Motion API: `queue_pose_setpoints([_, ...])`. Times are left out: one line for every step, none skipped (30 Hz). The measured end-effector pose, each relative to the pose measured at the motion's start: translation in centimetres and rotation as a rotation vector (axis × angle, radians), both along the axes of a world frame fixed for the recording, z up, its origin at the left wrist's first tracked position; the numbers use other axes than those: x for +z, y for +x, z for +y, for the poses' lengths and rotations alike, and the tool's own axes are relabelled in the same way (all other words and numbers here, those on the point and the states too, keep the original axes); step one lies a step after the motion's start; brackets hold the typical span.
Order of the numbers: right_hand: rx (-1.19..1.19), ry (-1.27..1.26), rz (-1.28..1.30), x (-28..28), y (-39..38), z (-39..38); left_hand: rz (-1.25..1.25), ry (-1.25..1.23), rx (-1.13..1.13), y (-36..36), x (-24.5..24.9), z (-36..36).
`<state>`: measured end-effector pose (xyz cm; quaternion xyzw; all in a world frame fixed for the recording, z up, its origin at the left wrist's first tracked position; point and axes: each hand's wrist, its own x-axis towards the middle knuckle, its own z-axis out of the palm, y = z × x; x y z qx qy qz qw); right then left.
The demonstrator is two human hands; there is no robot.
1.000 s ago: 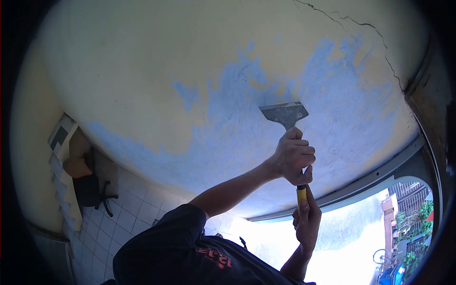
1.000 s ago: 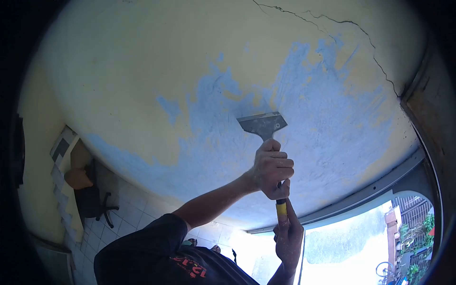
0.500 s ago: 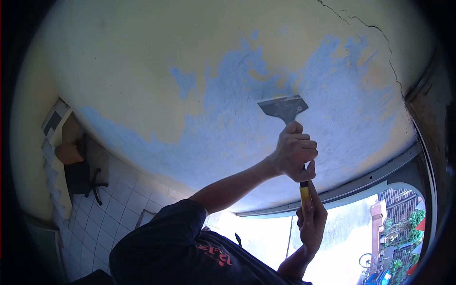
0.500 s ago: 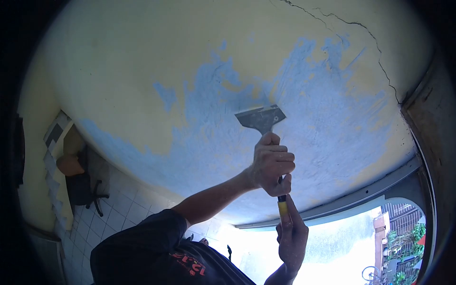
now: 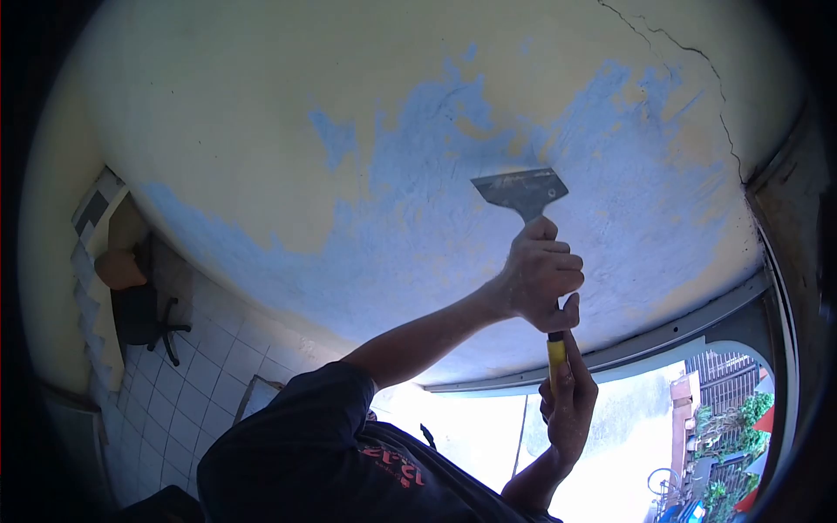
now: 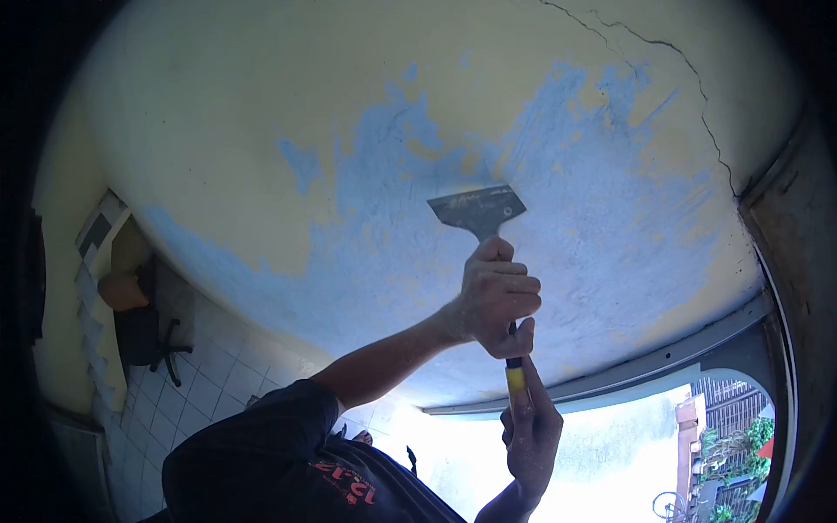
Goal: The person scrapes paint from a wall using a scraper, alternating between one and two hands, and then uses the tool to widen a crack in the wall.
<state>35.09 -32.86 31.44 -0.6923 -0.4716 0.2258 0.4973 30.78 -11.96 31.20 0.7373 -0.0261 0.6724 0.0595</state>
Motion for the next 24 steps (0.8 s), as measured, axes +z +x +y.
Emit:
queue_pose_setpoints([0.004,0.006,-0.009,0.2,0.1,0.4,-0.009,0.006,0.004,-0.1,0.3,0.5])
queue_pose_setpoints([0.001,-0.005,0.001,0.3,0.0,0.7,-0.028,0.012,-0.001,-0.3,0.5,0.7])
queue_pose_setpoints([-0.008,-0.021,0.017,0.5,-0.1,0.6,-0.042,0.013,-0.012,-0.3,0.5,0.6])
queue_pose_setpoints([-0.005,-0.016,0.004,0.4,0.1,0.5,-0.047,0.003,-0.004,-0.3,0.5,0.4])
queue_pose_setpoints([-0.008,-0.017,0.007,0.4,0.3,0.2,-0.043,0.002,-0.006,-0.2,0.3,0.3])
queue_pose_setpoints([0.015,-0.012,0.009,0.4,0.6,0.0,-0.032,-0.004,0.014,-0.1,0.2,0.1])
queue_pose_setpoints([0.037,-0.005,0.003,0.7,0.7,0.0,-0.028,-0.008,0.033,0.1,0.3,0.1])
queue_pose_setpoints([0.032,-0.001,-0.007,0.9,0.7,0.2,-0.038,-0.004,0.028,0.3,0.4,0.4])
queue_pose_setpoints([0.023,-0.009,0.008,1.3,0.0,0.5,-0.059,-0.011,0.009,-0.2,0.6,0.5])
queue_pose_setpoints([0.016,-0.018,0.027,1.4,-0.3,0.5,-0.077,-0.018,-0.008,-0.3,0.6,0.4])
queue_pose_setpoints([0.012,-0.022,0.029,1.2,-0.1,0.2,-0.074,-0.022,-0.012,-0.2,0.4,0.2])
queue_pose_setpoints([0.02,-0.019,0.01,0.8,0.2,0.2,-0.061,-0.018,0.003,-0.2,0.2,0.1])
queue_pose_setpoints([0.029,-0.014,-0.016,0.7,0.4,0.3,-0.054,-0.011,0.02,-0.2,0.3,0.2])
queue_pose_setpoints([0.032,-0.031,0.019,0.7,0.5,0.3,-0.065,-0.01,0.021,-0.3,0.4,0.7])
queue_pose_setpoints([0.027,-0.039,0.014,0.6,0.2,0.4,-0.084,0.002,0.012,-0.6,0.6,1.0])
queue_pose_setpoints([0.021,-0.022,-0.007,0.5,0.0,0.6,-0.098,0.015,0.003,-0.5,0.6,1.0])
queue_pose_setpoints([0.021,0.001,-0.026,0.4,-0.1,0.9,-0.096,0.013,0.004,-0.3,0.4,0.8])
queue_pose_setpoints([0.035,-0.01,0.007,0.2,0.1,0.8,-0.069,0.009,0.002,-0.3,0.2,0.6])
queue_pose_setpoints([0.043,-0.008,0.006,0.0,0.1,1.0,-0.047,0.008,0.004,-0.3,0.2,0.7])
queue_pose_setpoints([0.044,-0.004,0.009,0.0,0.3,1.2,-0.057,0.009,0.014,-0.5,0.3,1.2])
queue_pose_setpoints([0.04,-0.006,0.014,0.0,0.4,1.1,-0.057,0.023,0.014,-0.8,0.6,1.5])
queue_pose_setpoints([0.013,-0.007,-0.012,0.2,-0.3,1.5,-0.05,0.034,0.007,-0.8,0.5,1.4])
queue_pose_setpoints([0.011,-0.013,-0.006,0.0,-0.1,1.2,-0.044,0.028,0.005,-0.6,0.3,1.2])
queue_pose_setpoints([0.026,-0.006,-0.001,-0.4,0.2,1.0,-0.043,0.023,-0.005,-0.4,0.1,1.1])
